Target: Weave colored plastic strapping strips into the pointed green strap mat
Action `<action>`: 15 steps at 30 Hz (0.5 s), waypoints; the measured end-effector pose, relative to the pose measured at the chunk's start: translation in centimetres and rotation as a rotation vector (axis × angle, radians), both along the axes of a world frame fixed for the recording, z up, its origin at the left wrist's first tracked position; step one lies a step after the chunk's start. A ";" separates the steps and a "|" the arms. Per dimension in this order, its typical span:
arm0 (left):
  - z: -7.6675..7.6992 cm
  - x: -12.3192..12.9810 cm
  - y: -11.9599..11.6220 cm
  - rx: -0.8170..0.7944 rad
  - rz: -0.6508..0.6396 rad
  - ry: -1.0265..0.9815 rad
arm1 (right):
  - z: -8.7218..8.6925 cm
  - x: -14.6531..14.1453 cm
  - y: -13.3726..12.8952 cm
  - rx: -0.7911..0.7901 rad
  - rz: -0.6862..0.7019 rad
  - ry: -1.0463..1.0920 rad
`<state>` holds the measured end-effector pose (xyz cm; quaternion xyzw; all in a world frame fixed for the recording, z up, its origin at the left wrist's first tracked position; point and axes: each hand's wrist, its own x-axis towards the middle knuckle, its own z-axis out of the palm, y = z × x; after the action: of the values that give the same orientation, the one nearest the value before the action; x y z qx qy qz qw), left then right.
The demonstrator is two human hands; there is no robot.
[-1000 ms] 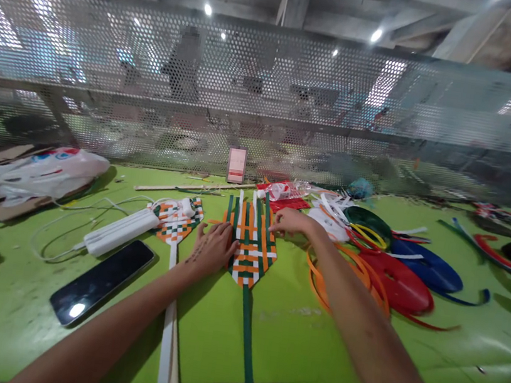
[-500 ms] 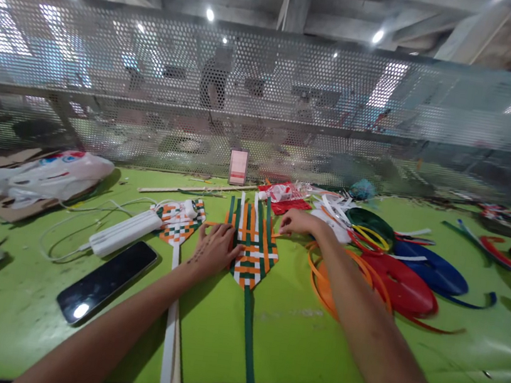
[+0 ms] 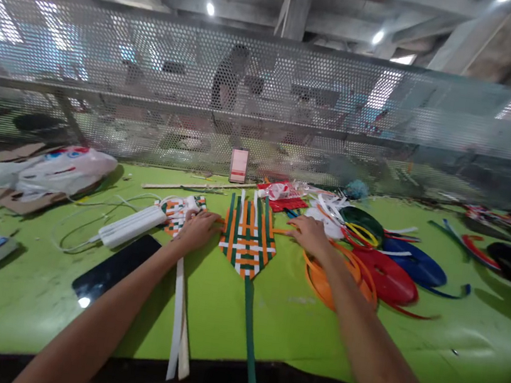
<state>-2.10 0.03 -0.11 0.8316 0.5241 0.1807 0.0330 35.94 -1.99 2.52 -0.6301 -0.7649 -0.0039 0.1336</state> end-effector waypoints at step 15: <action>-1.1 -0.9 0.9 0.095 -0.027 0.089 | -1.1 1.3 0.4 0.024 0.071 0.019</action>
<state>-3.03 0.92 -1.18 0.8465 0.5046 0.1677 -0.0274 37.21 -1.57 1.42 -0.6009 -0.7854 -0.0025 0.1484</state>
